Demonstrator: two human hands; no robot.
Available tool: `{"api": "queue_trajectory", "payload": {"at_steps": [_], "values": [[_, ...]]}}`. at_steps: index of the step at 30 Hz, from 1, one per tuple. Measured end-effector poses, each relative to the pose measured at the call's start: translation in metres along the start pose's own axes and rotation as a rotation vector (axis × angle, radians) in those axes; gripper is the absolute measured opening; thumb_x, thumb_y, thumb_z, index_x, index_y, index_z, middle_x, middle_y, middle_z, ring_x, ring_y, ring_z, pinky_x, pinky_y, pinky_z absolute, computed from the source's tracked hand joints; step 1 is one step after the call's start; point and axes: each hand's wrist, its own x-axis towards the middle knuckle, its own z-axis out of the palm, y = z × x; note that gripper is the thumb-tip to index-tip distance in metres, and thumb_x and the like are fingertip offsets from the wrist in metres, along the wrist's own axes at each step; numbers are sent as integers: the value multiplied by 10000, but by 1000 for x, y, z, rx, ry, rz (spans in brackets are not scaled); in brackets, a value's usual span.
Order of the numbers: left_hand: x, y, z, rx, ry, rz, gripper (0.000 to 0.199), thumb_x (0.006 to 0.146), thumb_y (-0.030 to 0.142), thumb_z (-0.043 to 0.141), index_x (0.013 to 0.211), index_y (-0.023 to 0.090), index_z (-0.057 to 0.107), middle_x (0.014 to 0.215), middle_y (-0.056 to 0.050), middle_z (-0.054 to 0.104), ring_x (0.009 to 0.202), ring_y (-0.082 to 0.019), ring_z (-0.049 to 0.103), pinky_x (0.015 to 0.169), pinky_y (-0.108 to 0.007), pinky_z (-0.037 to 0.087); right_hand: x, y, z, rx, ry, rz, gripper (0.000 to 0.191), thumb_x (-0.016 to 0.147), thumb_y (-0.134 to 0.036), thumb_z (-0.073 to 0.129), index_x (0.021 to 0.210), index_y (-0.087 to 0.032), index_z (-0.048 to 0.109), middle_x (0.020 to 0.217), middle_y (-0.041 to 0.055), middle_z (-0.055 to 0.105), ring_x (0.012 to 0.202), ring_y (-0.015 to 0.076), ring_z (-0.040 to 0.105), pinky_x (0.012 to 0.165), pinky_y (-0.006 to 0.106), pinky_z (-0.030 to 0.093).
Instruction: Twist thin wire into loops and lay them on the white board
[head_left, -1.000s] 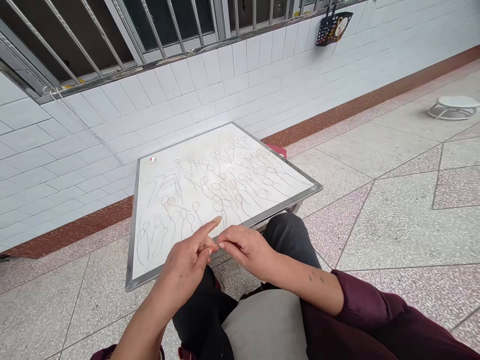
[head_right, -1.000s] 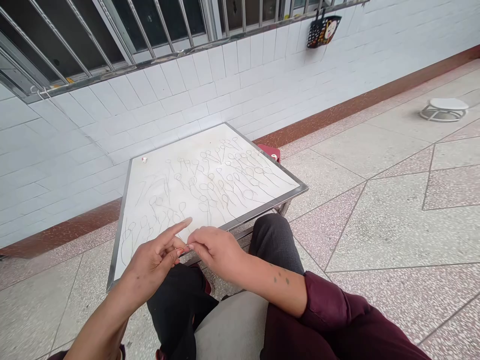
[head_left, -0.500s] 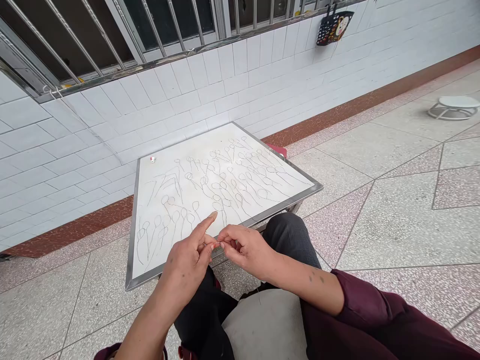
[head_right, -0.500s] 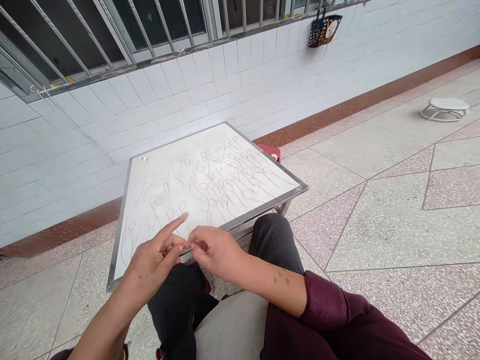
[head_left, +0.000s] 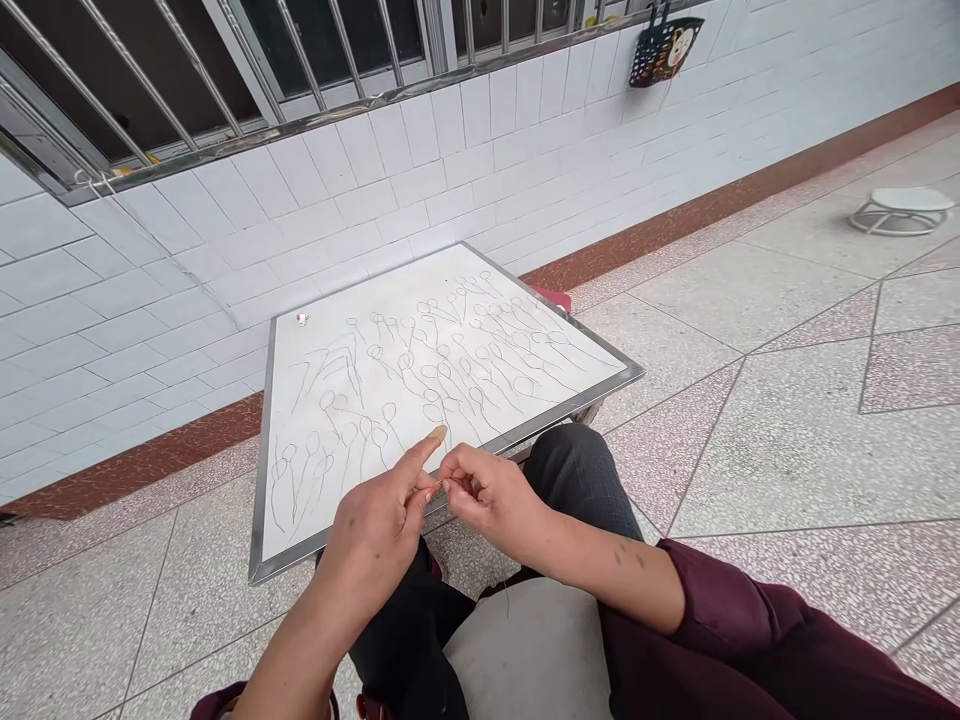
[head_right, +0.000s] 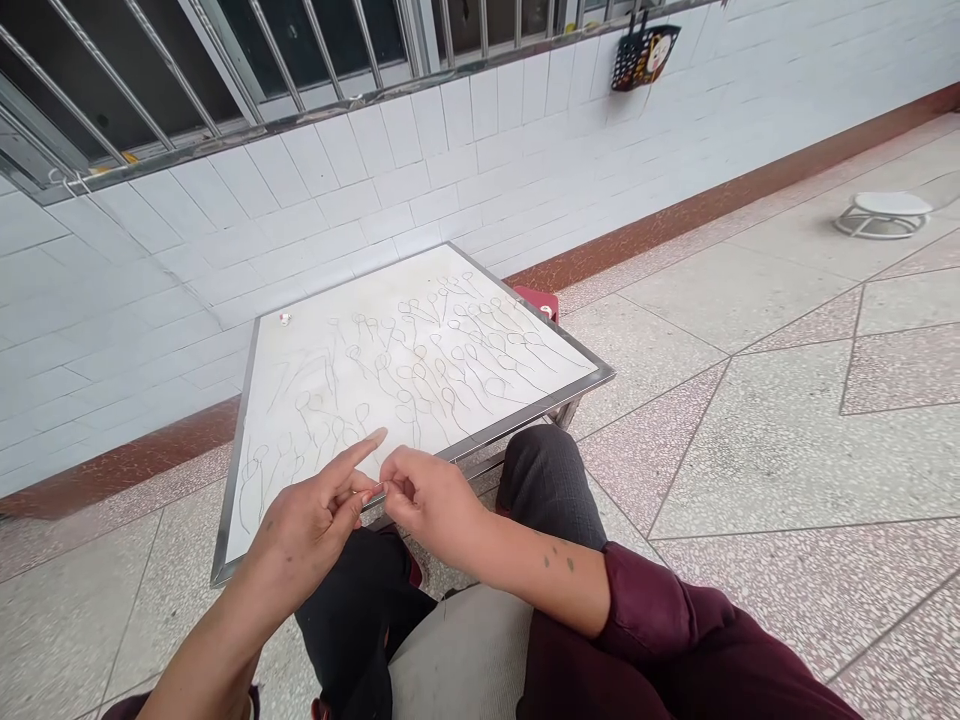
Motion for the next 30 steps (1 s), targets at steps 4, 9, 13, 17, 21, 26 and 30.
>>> {"api": "queue_trajectory", "payload": {"at_steps": [4,9,13,17,21,26,30], "values": [[1,-1,1,32,-11,26,540,950,204,377,1473,335,407,808,51,678,627,-142,561,632,-256,437,1,2,0,20,-3,7,127,808,-88,516,835,-209,542,652,-64,490,565,94,399,540,219,309],[4,-11,0,-70,-37,-3,529,958,255,415,1475,363,399,902,44,709,622,-130,564,657,-262,460,2,4,-1,132,-51,-4,65,882,-153,530,864,-209,555,732,-39,553,658,111,473,613,235,363],[5,-18,-1,-191,-40,-37,542,947,271,443,1482,344,395,897,28,712,666,-143,599,676,-270,473,6,6,-5,208,-141,72,69,943,-251,520,934,-216,578,798,-19,601,710,128,519,659,258,393],[5,-19,-2,-241,-27,-69,557,945,276,444,1495,330,372,952,13,729,665,-141,605,675,-275,478,7,8,-7,279,-191,63,140,964,-300,514,1067,-217,562,906,14,648,807,151,577,721,288,424],[6,-13,-4,-186,-24,-50,556,946,280,445,1496,312,369,1021,9,743,773,-162,634,742,-304,485,6,7,-6,261,-145,77,164,949,-310,551,1084,-234,498,874,-7,650,700,131,535,665,273,397],[9,-4,-3,-182,37,-67,512,933,250,464,1440,321,461,971,33,743,831,-166,647,781,-308,486,5,2,-3,283,-122,54,162,938,-341,578,1017,-230,491,835,-18,651,687,128,529,669,273,387],[9,-4,-5,-156,92,-74,496,922,222,455,1404,327,514,850,40,721,733,-158,610,728,-304,468,7,0,-2,428,-182,106,227,965,-445,539,971,-220,511,832,-5,665,720,133,542,706,281,396]]}}
